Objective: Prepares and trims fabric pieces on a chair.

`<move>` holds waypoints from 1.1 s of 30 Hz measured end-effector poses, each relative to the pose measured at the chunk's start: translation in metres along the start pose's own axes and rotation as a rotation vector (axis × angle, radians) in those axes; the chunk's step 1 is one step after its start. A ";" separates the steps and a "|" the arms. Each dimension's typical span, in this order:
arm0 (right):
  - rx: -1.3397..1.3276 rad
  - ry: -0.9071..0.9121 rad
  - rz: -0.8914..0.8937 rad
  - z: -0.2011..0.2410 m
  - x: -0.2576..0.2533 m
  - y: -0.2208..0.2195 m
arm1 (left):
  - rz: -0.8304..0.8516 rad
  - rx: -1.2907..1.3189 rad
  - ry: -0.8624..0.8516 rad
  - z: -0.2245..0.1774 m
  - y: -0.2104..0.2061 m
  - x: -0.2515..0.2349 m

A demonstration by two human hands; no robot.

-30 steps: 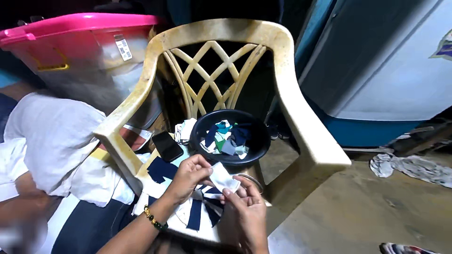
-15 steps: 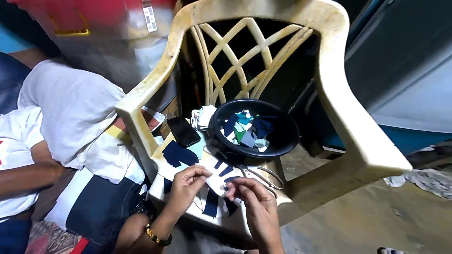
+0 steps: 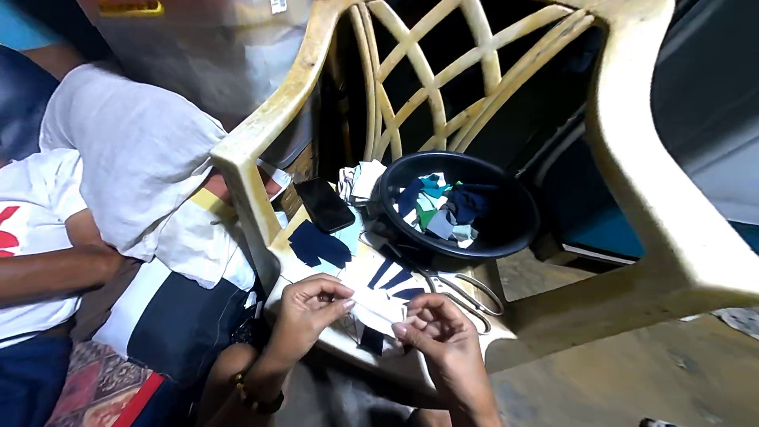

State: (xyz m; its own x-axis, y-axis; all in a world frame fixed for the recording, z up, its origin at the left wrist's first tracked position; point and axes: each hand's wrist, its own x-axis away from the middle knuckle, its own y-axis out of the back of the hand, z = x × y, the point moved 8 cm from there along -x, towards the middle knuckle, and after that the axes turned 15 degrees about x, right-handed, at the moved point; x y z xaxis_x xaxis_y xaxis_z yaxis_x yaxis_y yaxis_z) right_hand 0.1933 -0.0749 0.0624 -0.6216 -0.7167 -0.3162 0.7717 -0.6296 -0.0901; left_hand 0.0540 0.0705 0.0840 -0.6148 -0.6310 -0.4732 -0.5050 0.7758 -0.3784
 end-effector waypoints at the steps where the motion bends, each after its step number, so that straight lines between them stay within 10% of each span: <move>1: 0.027 0.020 0.007 -0.001 0.000 0.002 | 0.004 -0.013 0.006 -0.001 0.000 0.000; 12: 0.313 0.091 -0.010 0.003 0.000 0.005 | 0.174 -0.456 -0.107 -0.015 -0.009 0.006; 23: 0.303 0.025 -0.097 -0.001 0.002 0.007 | -0.126 -0.110 0.410 0.007 0.003 0.012; 28: 0.420 -0.002 0.335 -0.011 0.010 -0.026 | 0.261 -0.284 0.665 -0.003 0.015 0.015; 33: 0.467 -0.003 0.576 -0.015 0.023 -0.055 | 0.097 -0.568 0.536 -0.022 0.044 -0.014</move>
State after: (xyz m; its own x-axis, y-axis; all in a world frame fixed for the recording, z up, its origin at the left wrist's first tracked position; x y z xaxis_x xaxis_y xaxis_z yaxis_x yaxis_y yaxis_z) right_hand 0.1383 -0.0525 0.0460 -0.1369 -0.9724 -0.1892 0.8383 -0.2154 0.5008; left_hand 0.0268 0.1129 0.0916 -0.8072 -0.5899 0.0196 -0.5778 0.7966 0.1777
